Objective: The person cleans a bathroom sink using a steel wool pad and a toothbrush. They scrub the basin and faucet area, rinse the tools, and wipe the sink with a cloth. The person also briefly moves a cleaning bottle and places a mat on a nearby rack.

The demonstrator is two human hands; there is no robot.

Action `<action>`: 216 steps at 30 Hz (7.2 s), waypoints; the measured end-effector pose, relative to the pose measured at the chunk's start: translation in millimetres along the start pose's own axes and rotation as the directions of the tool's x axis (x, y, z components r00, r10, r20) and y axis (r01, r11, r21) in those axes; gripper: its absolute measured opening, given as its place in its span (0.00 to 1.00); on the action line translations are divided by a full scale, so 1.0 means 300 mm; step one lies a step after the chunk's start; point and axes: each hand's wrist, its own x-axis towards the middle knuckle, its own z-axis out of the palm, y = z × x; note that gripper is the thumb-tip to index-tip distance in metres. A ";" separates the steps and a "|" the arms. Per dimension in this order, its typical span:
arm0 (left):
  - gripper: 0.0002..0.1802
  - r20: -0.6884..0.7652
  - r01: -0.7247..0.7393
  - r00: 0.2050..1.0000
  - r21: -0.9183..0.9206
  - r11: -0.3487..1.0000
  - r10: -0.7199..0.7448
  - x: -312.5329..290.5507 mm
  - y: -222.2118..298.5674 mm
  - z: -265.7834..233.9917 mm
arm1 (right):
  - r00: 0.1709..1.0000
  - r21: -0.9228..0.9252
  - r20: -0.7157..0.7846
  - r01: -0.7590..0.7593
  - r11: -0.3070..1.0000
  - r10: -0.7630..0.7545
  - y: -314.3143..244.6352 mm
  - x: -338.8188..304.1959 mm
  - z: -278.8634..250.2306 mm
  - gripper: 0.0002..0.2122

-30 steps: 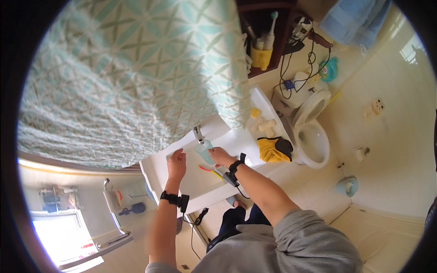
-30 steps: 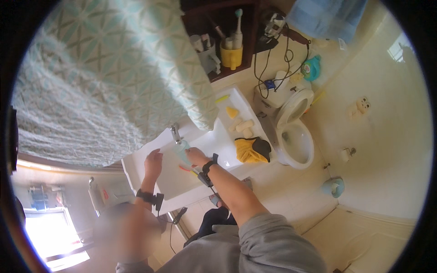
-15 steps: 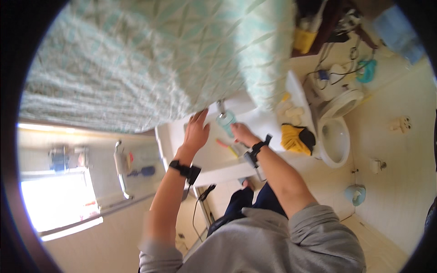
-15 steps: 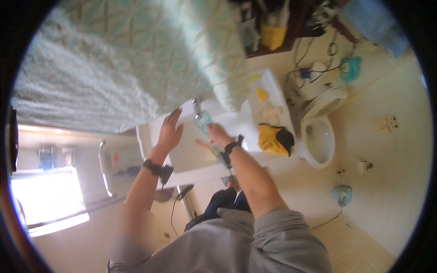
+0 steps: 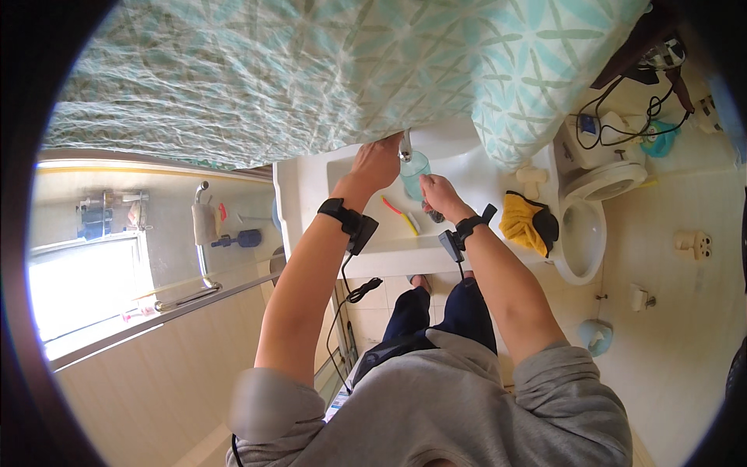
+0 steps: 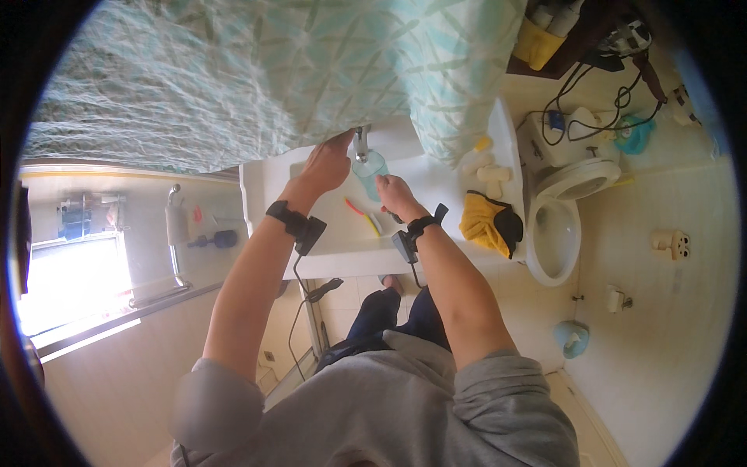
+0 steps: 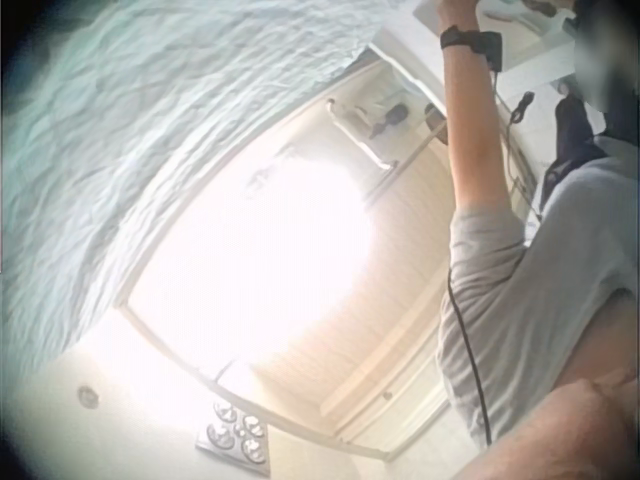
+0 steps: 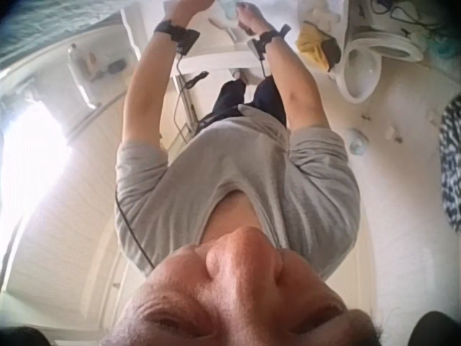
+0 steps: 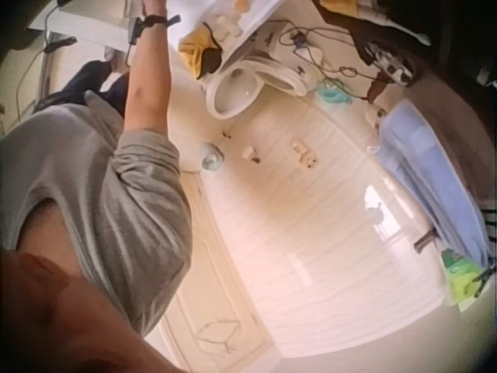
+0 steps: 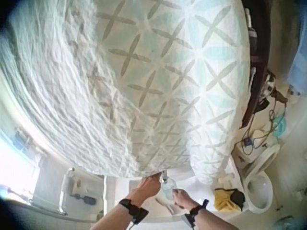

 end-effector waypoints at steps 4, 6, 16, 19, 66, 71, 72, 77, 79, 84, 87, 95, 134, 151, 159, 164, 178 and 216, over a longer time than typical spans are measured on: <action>0.38 -0.005 -0.039 0.999 -0.011 0.999 0.039 0.011 -0.017 0.040 | 1.000 -0.021 0.013 -0.016 1.000 0.017 0.030 0.010 -0.004 0.22; 0.38 0.009 -0.010 1.000 -0.023 1.000 0.010 0.010 -0.021 0.052 | 0.999 -0.028 0.021 -0.027 0.999 0.027 0.045 0.014 -0.006 0.23; 0.33 -0.103 -0.037 0.994 -0.014 0.999 0.036 0.010 -0.018 0.066 | 0.997 -0.057 0.030 -0.064 0.996 0.066 0.080 0.031 -0.008 0.22; 0.31 -0.096 -0.019 0.995 0.002 1.000 0.019 0.015 -0.020 0.073 | 0.995 -0.041 0.039 -0.092 0.995 0.094 0.081 0.029 -0.007 0.21; 0.28 -0.042 0.168 0.862 -0.916 0.364 -0.504 -0.394 0.081 0.365 | 0.989 -0.788 0.098 0.146 0.598 -0.112 -0.192 0.037 -0.277 0.19; 0.34 0.207 0.146 0.870 -0.975 -0.167 -0.446 -0.108 0.057 0.333 | 0.994 -0.332 0.059 -0.065 0.941 0.089 -0.094 0.036 -0.149 0.15; 0.25 0.195 0.075 0.814 -0.970 -0.233 -0.548 -0.050 0.075 0.349 | 0.993 -0.280 0.065 -0.077 0.957 0.099 -0.077 0.040 -0.138 0.14; 0.10 0.053 -0.019 0.836 -0.992 -0.126 -0.547 0.189 0.058 0.454 | 0.968 -0.230 0.192 0.204 0.952 -0.161 0.030 0.095 -0.124 0.15; 0.09 -0.012 -0.075 0.858 -0.992 -0.103 -0.513 0.220 0.050 0.482 | 0.984 0.007 0.165 0.072 0.997 -0.072 0.075 0.123 -0.128 0.16; 0.13 -0.687 -0.174 0.668 -0.518 0.837 -0.286 0.220 0.031 0.414 | 0.987 0.211 0.146 0.043 0.977 -0.074 0.120 0.178 -0.136 0.16; 0.08 -0.375 0.037 0.709 -0.826 0.562 -0.597 0.200 0.064 0.319 | 0.974 0.105 0.204 0.082 0.991 -0.102 0.089 0.178 -0.140 0.17; 0.19 -0.405 0.210 0.859 -0.281 0.936 -0.315 0.054 0.155 0.217 | 0.969 0.264 0.246 -0.057 0.963 -0.011 0.018 0.079 -0.107 0.26; 0.36 -0.411 0.129 0.889 -0.203 0.971 -0.204 0.026 0.132 0.259 | 0.954 0.356 0.091 -0.301 0.885 0.287 0.029 -0.024 -0.043 0.22; 0.27 -0.419 0.036 0.894 -0.281 0.959 -0.157 -0.124 0.154 0.295 | 0.977 -0.268 0.119 0.204 0.941 -0.178 0.095 -0.049 -0.082 0.19; 0.22 -0.701 0.341 0.406 -0.480 0.809 -0.587 -0.895 -0.159 0.326 | 0.920 -0.435 0.373 0.058 0.899 0.121 -0.076 -0.274 0.149 0.14; 0.24 -0.620 0.481 0.503 -0.379 0.791 -0.602 -1.208 -0.400 0.293 | 0.786 -0.201 0.395 -0.431 0.880 0.476 -0.149 -0.326 0.462 0.13; 0.44 -0.182 0.361 0.922 0.090 0.928 -0.341 -0.924 -0.647 0.245 | 0.891 0.444 0.291 -0.449 0.775 0.349 -0.340 0.161 0.748 0.12; 0.23 0.131 0.272 0.950 -0.791 0.549 -0.282 -0.229 -0.380 0.130 | 0.983 -0.218 -0.171 -0.108 0.970 0.071 -0.022 -0.058 -0.013 0.14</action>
